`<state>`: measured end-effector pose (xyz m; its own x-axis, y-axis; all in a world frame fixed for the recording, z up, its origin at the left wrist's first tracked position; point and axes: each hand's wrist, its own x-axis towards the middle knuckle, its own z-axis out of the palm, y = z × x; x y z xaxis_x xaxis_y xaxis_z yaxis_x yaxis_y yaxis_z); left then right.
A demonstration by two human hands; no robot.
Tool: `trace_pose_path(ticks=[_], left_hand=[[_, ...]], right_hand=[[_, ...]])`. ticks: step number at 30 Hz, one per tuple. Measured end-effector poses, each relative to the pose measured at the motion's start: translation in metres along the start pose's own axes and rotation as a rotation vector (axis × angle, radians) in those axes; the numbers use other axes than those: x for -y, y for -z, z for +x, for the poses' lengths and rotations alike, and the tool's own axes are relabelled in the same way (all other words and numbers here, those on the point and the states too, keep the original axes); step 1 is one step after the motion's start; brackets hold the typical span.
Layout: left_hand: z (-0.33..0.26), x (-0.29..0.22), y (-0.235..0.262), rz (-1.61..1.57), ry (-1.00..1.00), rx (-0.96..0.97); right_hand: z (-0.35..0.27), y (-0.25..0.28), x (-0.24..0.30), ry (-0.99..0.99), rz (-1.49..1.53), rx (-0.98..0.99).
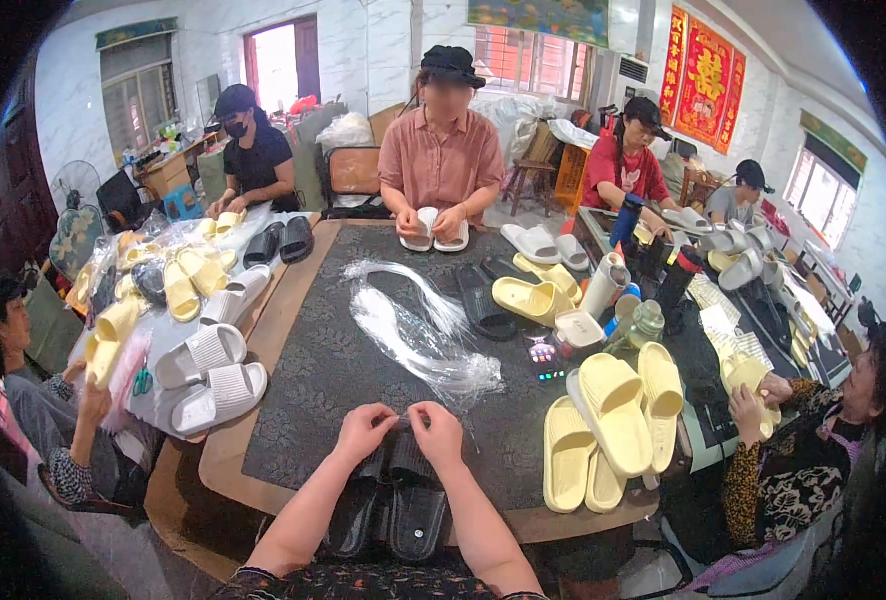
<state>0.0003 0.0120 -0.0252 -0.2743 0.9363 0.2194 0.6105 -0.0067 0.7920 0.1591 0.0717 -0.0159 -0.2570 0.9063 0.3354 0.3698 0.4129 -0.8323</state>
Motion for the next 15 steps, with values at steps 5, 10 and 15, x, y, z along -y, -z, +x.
trace_pose_path(ticks=[5,10,15], left_hand=[[0.000,0.000,-0.002,0.073,-0.193,-0.110],[-0.002,-0.009,0.002,-0.009,-0.088,-0.143],[0.000,-0.005,0.002,-0.064,-0.093,-0.164]], right_hand=[[0.001,-0.002,-0.004,0.058,0.058,0.117],[-0.001,-0.001,-0.002,-0.060,-0.022,0.084],[0.000,-0.001,-0.002,0.072,0.090,0.121]])
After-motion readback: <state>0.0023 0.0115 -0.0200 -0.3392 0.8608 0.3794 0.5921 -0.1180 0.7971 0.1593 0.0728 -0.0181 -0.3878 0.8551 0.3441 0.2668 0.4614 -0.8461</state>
